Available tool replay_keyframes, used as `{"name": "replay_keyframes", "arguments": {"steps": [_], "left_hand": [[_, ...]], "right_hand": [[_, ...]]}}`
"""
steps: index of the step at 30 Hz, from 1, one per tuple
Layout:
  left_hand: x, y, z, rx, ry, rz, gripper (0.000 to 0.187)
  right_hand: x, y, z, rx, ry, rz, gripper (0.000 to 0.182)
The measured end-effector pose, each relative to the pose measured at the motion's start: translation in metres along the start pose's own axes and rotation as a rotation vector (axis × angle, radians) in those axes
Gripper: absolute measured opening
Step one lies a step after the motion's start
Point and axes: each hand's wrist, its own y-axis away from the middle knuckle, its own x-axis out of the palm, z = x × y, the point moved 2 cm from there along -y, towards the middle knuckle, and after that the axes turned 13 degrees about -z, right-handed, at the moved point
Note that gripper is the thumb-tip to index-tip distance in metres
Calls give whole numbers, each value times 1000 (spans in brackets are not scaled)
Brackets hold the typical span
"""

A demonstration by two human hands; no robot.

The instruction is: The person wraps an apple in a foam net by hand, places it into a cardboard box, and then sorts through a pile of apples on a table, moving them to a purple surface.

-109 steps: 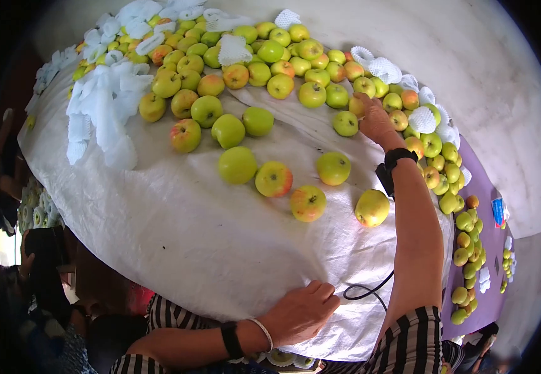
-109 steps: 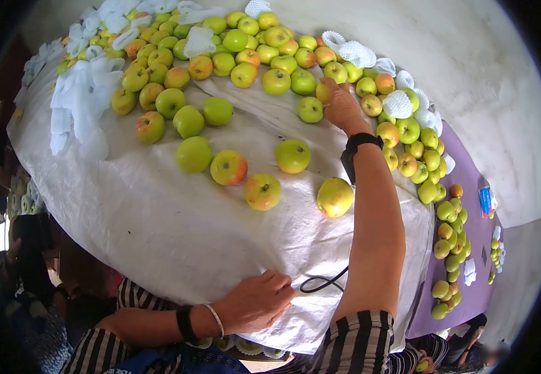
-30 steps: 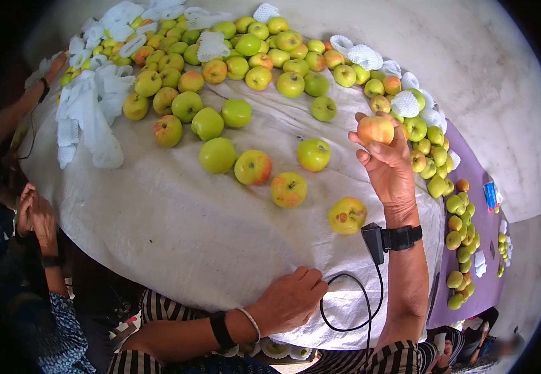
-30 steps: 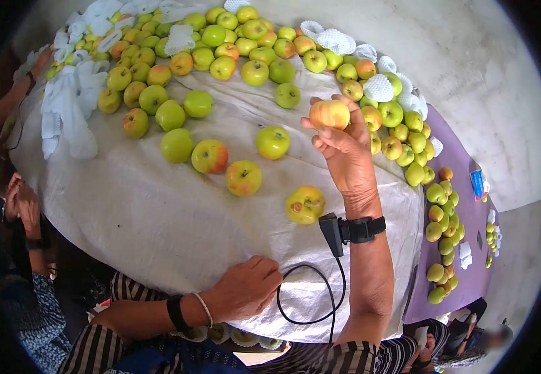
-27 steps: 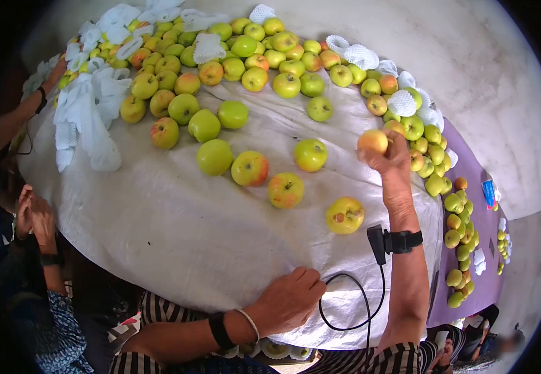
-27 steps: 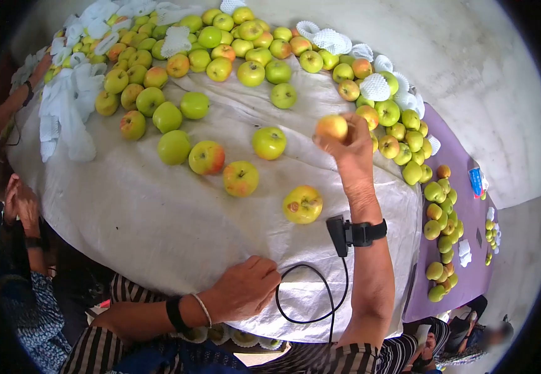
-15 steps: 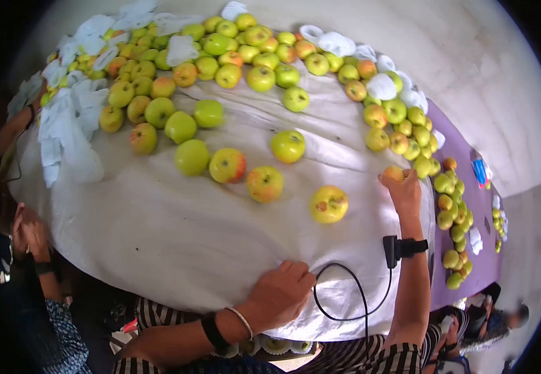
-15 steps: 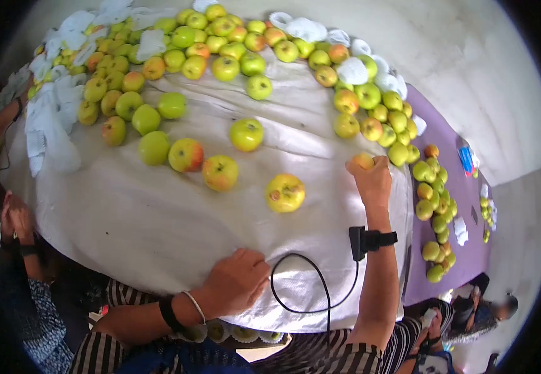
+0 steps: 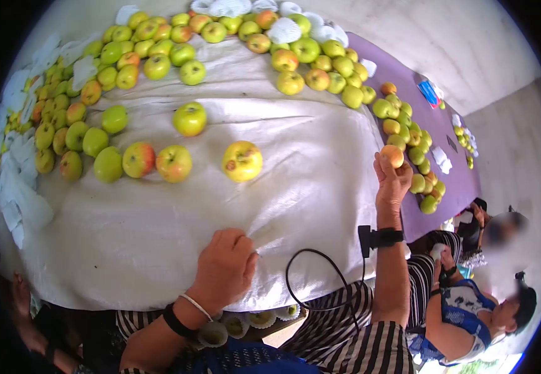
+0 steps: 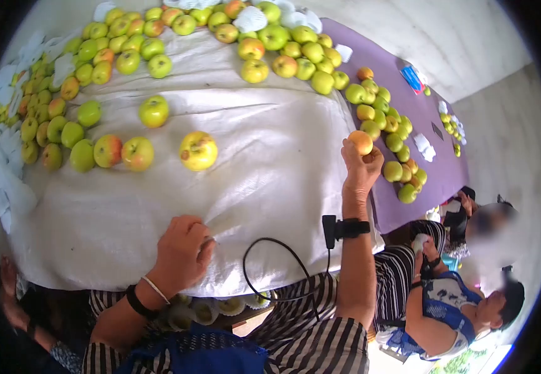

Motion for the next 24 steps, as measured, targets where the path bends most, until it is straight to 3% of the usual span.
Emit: {"name": "replay_keyframes", "arguments": {"steps": [3,10,17,20,24], "left_hand": [[2,1,0,-10,-9,0,25],[2,-2,-4,1,-17,14,22],[3,-1,-7,-22,-51,26,20],[4,-1,-5,-4,-63,19,20],[4,-2,-7,8,-63,22,20]], "right_hand": [[-36,8,-19,-303,145,-86,54],[-71,6,10,-176,-271,-350,59],[-129,6,14,-36,-169,-684,41],[-154,-9,-12,29,-413,-558,32],[-159,-15,-20,123,-481,-612,28]]}}
